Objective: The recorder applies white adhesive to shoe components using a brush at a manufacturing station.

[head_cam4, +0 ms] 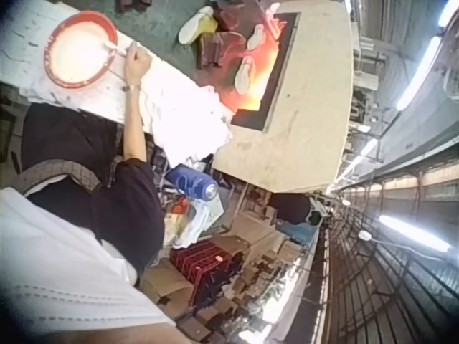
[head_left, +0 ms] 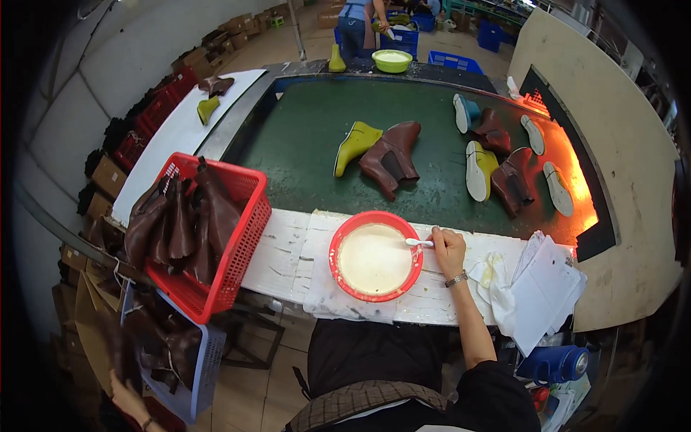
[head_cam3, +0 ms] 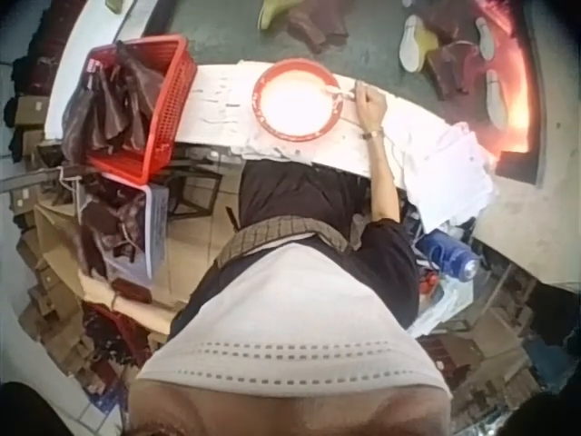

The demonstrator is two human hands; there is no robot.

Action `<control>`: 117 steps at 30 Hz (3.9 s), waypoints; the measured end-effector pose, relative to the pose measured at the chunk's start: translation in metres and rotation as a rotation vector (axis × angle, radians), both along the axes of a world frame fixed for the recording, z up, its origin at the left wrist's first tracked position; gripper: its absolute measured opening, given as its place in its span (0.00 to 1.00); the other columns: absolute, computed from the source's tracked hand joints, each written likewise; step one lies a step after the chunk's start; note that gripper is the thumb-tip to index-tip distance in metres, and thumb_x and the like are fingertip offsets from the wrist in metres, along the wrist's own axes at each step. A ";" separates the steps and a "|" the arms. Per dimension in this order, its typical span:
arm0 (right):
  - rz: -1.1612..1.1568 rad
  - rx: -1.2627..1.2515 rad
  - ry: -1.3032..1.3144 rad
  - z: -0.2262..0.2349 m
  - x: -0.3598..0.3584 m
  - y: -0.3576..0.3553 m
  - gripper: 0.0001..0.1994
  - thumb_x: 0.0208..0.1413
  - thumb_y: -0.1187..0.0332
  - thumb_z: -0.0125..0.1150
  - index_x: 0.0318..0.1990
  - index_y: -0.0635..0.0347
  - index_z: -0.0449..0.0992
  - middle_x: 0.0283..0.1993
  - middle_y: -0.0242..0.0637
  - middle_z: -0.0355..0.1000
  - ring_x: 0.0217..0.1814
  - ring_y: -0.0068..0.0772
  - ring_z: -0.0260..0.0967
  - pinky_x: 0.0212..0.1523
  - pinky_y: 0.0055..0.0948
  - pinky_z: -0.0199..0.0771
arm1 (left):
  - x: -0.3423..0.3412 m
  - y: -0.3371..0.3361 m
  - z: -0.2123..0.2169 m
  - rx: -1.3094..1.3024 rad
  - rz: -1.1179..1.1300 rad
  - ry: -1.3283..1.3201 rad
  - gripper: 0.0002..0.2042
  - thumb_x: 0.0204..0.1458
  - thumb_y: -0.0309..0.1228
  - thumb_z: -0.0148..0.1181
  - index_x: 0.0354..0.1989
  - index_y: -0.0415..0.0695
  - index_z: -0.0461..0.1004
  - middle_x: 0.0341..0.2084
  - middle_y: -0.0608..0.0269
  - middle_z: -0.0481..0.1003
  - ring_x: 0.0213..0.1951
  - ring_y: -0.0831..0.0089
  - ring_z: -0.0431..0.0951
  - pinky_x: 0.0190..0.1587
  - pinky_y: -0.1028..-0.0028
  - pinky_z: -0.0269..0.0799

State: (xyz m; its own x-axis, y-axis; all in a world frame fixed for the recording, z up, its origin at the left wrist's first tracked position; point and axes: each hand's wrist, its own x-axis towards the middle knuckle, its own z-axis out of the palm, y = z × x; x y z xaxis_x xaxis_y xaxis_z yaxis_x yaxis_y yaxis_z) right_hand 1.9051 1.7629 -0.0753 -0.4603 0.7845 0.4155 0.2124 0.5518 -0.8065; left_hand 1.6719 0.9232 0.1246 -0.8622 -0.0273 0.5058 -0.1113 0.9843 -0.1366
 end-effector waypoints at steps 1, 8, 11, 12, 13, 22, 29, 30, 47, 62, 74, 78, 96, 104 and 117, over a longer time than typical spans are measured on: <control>-0.002 -0.001 -0.008 0.000 0.002 0.001 0.19 0.65 0.62 0.59 0.21 0.57 0.81 0.17 0.34 0.72 0.21 0.33 0.67 0.35 0.34 0.61 | 0.007 0.032 0.024 0.051 0.056 0.062 0.24 0.62 0.25 0.58 0.68 0.42 0.65 0.56 0.45 0.75 0.57 0.51 0.77 0.55 0.60 0.73; -0.049 0.053 0.001 0.004 0.011 0.005 0.19 0.64 0.63 0.59 0.21 0.58 0.81 0.17 0.36 0.72 0.20 0.35 0.68 0.28 0.36 0.62 | 0.055 0.219 0.095 0.847 -0.359 -0.017 0.32 0.66 0.48 0.56 0.67 0.32 0.66 0.62 0.41 0.71 0.63 0.53 0.71 0.64 0.63 0.66; -0.053 0.072 0.008 0.006 0.012 0.008 0.18 0.64 0.63 0.60 0.21 0.60 0.81 0.17 0.38 0.73 0.19 0.36 0.69 0.27 0.36 0.64 | 0.021 0.235 0.027 0.995 -0.548 -0.282 0.26 0.68 0.34 0.54 0.72 0.39 0.60 0.66 0.56 0.66 0.63 0.68 0.67 0.65 0.70 0.62; -0.040 0.106 0.013 0.007 0.009 0.007 0.18 0.64 0.64 0.60 0.21 0.61 0.81 0.17 0.39 0.73 0.18 0.37 0.70 0.26 0.35 0.64 | 0.012 0.246 -0.001 1.022 -0.717 -0.327 0.26 0.67 0.32 0.54 0.71 0.37 0.61 0.64 0.56 0.68 0.60 0.70 0.69 0.63 0.72 0.64; -0.047 0.107 0.007 0.007 0.008 0.007 0.18 0.64 0.64 0.60 0.21 0.61 0.81 0.17 0.39 0.73 0.18 0.37 0.70 0.26 0.35 0.64 | 0.018 0.297 0.015 1.071 -0.817 -0.657 0.25 0.65 0.28 0.54 0.70 0.36 0.62 0.62 0.57 0.69 0.59 0.72 0.70 0.61 0.73 0.66; 0.008 -0.331 -0.174 0.039 0.024 -0.005 0.21 0.65 0.55 0.60 0.26 0.61 0.85 0.15 0.40 0.72 0.19 0.34 0.70 0.26 0.33 0.67 | -0.075 0.449 -0.109 0.577 -1.252 -0.977 0.26 0.64 0.28 0.58 0.69 0.32 0.62 0.48 0.56 0.78 0.50 0.68 0.77 0.55 0.71 0.71; 0.022 0.124 -0.320 0.102 0.036 -0.056 0.09 0.60 0.60 0.66 0.42 0.50 0.87 0.29 0.35 0.72 0.28 0.37 0.70 0.30 0.36 0.68 | -0.069 0.500 -0.112 0.930 -1.091 -0.843 0.33 0.68 0.41 0.51 0.73 0.29 0.52 0.70 0.34 0.59 0.73 0.55 0.60 0.72 0.67 0.54; 0.038 0.128 -0.317 0.107 0.030 -0.062 0.09 0.60 0.60 0.66 0.42 0.50 0.87 0.29 0.35 0.72 0.28 0.37 0.70 0.30 0.36 0.68 | -0.071 0.502 -0.115 0.865 -1.053 -0.805 0.38 0.64 0.47 0.56 0.73 0.31 0.52 0.66 0.30 0.64 0.69 0.48 0.65 0.69 0.64 0.60; -0.033 0.165 -0.387 0.126 0.032 -0.075 0.11 0.53 0.56 0.72 0.40 0.48 0.86 0.28 0.31 0.72 0.29 0.35 0.73 0.29 0.37 0.69 | -0.038 0.506 -0.056 1.117 -1.148 -0.625 0.17 0.47 0.25 0.64 0.46 0.31 0.77 0.33 0.57 0.81 0.34 0.70 0.80 0.42 0.70 0.75; 0.051 0.154 -0.293 0.074 0.051 -0.050 0.08 0.54 0.65 0.71 0.37 0.59 0.85 0.30 0.36 0.75 0.28 0.35 0.70 0.31 0.33 0.69 | -0.005 0.519 -0.007 1.330 -1.099 -1.132 0.08 0.50 0.28 0.72 0.27 0.40 0.77 0.19 0.73 0.74 0.22 0.84 0.71 0.25 0.78 0.65; 0.360 0.395 0.077 0.181 -0.005 -0.062 0.10 0.49 0.70 0.75 0.41 0.51 0.87 0.33 0.29 0.76 0.37 0.28 0.71 0.41 0.30 0.61 | 0.007 0.528 0.015 1.081 -1.217 -1.593 0.13 0.52 0.24 0.70 0.45 0.34 0.80 0.36 0.69 0.81 0.38 0.82 0.77 0.42 0.78 0.74; 0.340 0.418 0.112 0.171 -0.007 -0.062 0.10 0.47 0.68 0.76 0.39 0.50 0.87 0.34 0.27 0.75 0.38 0.26 0.70 0.43 0.29 0.57 | 0.010 0.523 0.012 1.296 -1.238 -1.371 0.09 0.52 0.24 0.70 0.40 0.35 0.80 0.30 0.70 0.80 0.32 0.82 0.76 0.37 0.78 0.73; 0.204 0.191 -0.038 0.138 0.006 -0.089 0.08 0.50 0.69 0.73 0.39 0.52 0.87 0.32 0.30 0.74 0.36 0.30 0.70 0.42 0.34 0.63 | -0.005 0.534 -0.015 1.421 -1.244 -0.759 0.16 0.54 0.22 0.66 0.51 0.32 0.76 0.41 0.62 0.80 0.43 0.75 0.78 0.49 0.72 0.73; 0.081 0.548 -0.531 0.114 0.012 -0.074 0.06 0.48 0.65 0.72 0.34 0.51 0.86 0.28 0.29 0.74 0.34 0.37 0.72 0.37 0.39 0.67 | -0.047 0.515 -0.107 0.922 -1.157 -0.658 0.45 0.44 0.39 0.79 0.68 0.35 0.59 0.61 0.40 0.70 0.64 0.52 0.71 0.66 0.61 0.64; -0.074 0.194 -0.375 0.115 0.034 -0.085 0.06 0.55 0.64 0.68 0.37 0.52 0.86 0.30 0.34 0.74 0.33 0.40 0.75 0.33 0.37 0.72 | -0.022 0.478 -0.145 0.565 -1.286 -0.453 0.54 0.38 0.22 0.73 0.76 0.42 0.47 0.66 0.40 0.60 0.66 0.40 0.62 0.67 0.52 0.61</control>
